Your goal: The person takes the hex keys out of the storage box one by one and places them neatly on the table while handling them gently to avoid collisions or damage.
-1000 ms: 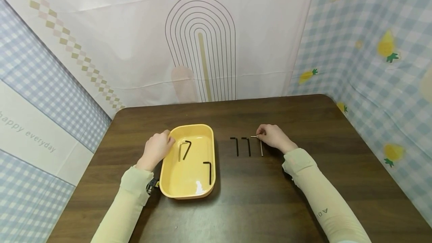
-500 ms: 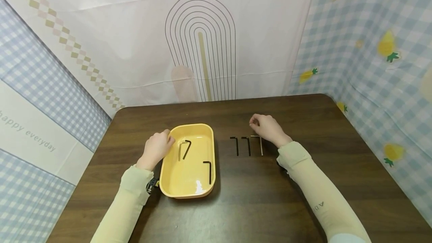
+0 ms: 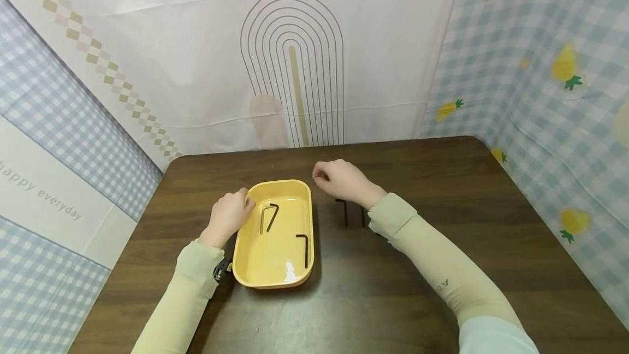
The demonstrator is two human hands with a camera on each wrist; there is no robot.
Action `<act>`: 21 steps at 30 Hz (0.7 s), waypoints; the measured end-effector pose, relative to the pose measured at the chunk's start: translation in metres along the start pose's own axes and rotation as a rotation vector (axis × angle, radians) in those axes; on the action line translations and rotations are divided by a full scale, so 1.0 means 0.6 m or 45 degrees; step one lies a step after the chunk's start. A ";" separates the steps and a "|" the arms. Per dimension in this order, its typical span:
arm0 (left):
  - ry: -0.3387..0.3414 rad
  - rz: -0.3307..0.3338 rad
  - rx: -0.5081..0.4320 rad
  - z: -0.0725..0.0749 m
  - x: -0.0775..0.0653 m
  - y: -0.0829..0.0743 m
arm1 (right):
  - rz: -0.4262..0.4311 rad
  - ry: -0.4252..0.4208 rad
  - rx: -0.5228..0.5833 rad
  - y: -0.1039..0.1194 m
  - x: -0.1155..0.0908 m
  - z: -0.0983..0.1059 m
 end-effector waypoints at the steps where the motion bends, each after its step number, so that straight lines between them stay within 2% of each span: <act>1: -0.001 0.000 0.001 0.000 0.000 0.000 | 0.030 0.018 0.003 0.012 0.003 -0.003; 9: -0.011 -0.006 0.022 0.002 0.000 -0.001 | 0.220 0.122 -0.065 0.078 0.015 -0.027; 14: -0.017 -0.015 0.050 0.002 0.001 -0.001 | 0.297 0.250 -0.115 0.102 0.017 -0.045; 21: -0.020 -0.023 0.060 0.005 -0.001 -0.005 | 0.414 0.419 -0.210 0.117 0.014 -0.080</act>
Point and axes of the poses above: each hand's wrist, its own x-axis towards the middle knuckle, its own z-axis out of the back of the hand, y = z × x, the point moved 5 cm from there along x, towards the middle knuckle, and after that the axes turned 2 degrees about -x, right-handed, at the moved point
